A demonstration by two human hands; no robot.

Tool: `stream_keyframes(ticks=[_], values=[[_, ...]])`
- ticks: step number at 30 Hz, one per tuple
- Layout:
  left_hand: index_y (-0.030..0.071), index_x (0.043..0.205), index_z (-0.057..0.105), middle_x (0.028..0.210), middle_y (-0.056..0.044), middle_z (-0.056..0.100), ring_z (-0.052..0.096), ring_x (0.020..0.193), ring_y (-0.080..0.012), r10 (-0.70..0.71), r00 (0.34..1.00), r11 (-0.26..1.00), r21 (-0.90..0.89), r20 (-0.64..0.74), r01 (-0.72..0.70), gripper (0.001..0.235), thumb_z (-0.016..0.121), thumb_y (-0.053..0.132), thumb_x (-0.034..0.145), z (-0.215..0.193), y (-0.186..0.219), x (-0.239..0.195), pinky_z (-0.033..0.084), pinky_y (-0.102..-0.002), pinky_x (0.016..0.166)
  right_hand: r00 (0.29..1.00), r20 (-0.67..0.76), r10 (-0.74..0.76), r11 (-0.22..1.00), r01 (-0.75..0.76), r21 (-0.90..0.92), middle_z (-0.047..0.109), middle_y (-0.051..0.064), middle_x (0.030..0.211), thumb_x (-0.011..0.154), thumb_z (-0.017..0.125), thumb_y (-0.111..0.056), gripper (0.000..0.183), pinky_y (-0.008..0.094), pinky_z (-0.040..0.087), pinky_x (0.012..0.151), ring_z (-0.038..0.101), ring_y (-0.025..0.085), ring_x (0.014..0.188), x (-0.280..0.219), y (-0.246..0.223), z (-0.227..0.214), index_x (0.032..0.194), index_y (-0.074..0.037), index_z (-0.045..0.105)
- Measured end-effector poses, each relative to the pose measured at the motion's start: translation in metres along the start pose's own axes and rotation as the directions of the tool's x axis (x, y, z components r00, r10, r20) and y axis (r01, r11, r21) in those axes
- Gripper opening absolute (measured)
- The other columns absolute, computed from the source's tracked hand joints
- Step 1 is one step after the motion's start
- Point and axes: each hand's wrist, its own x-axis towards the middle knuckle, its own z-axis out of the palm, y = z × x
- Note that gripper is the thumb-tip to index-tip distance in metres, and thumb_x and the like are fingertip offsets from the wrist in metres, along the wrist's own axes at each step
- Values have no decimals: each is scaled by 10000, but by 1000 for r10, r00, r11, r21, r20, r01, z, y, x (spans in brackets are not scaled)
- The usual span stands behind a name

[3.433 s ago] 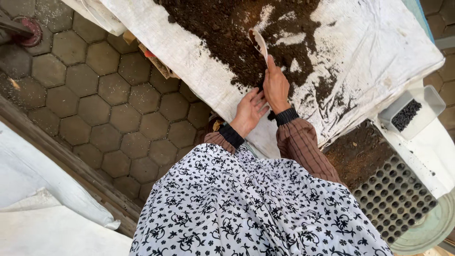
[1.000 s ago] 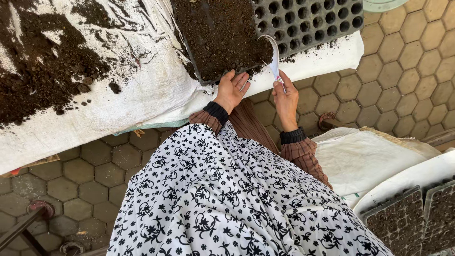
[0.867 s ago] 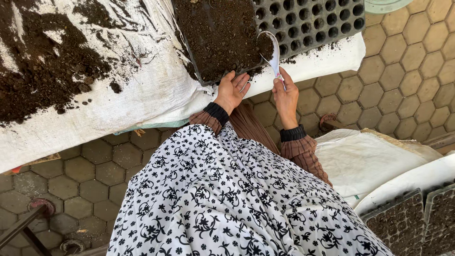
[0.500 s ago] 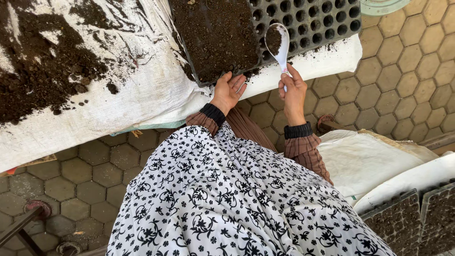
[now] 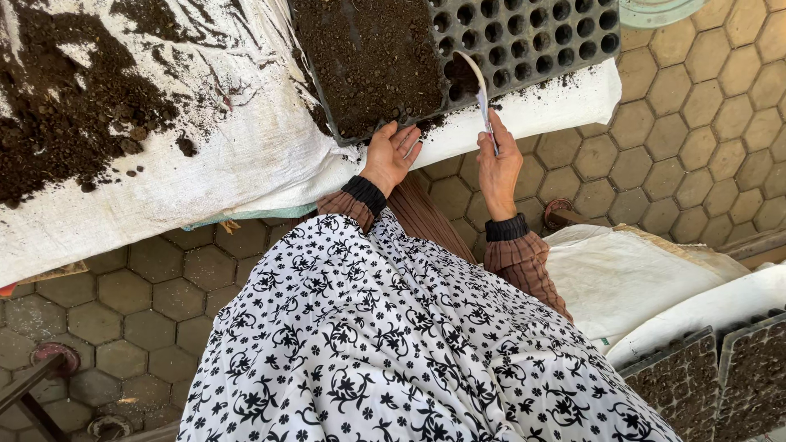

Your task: The person scoops soil from a white sack using a white plastic spoon and fills the cells of a black seed-starting tray. The person repeatedly transfers soil into the tray's compartments, leveling the surface as they work.

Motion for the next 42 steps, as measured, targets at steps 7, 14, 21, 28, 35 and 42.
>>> stream_keyframes(ticks=[7,14,21,28,35,42], values=[[124,1550,295,1421,-152,531,540,1327,-286,24,1000,1000,4,15,-24,521,435,244,1063,-6,-3,8,457,-438,1115,975,145,167,986,-169,3,603,-13,719,1052,611,-185,414,217,363,473,456,22,544,0,-18,13,1458,-106,615],[148,1547,308,1427,-124,538,548,1316,-270,22,999,1000,13,24,-22,507,439,259,1070,-9,-5,11,462,-435,1108,976,87,202,976,-208,70,608,-30,715,1027,593,-144,421,206,363,450,460,16,539,10,-8,3,1440,-67,609],[144,1535,343,1410,-120,546,557,1304,-264,24,1000,999,28,9,-24,492,447,264,1069,-6,-5,7,483,-422,1096,970,88,227,958,-239,156,603,-23,697,1030,596,-106,388,197,340,443,444,15,528,13,-3,-1,1413,-48,626],[135,1531,359,1408,-116,550,558,1295,-254,32,999,999,32,17,-32,489,454,272,1071,-4,-4,2,486,-414,1086,955,203,217,965,-242,106,599,-15,693,1028,599,-105,391,201,329,452,442,20,521,31,-10,20,1409,-34,644],[115,1539,336,1432,-122,541,552,1307,-249,42,999,997,58,16,-43,498,447,270,1079,-9,-2,-3,501,-397,1112,962,236,139,947,-199,253,587,-22,702,1035,590,-104,403,221,324,453,427,30,526,70,-21,57,1427,-12,611],[62,1440,421,1408,-136,537,566,1280,-272,82,997,996,-34,-15,-82,405,476,203,1064,-32,7,-11,494,-429,1089,921,363,145,960,-219,172,591,-29,724,1033,596,-109,405,211,332,460,462,21,555,62,-40,77,1422,0,615]])
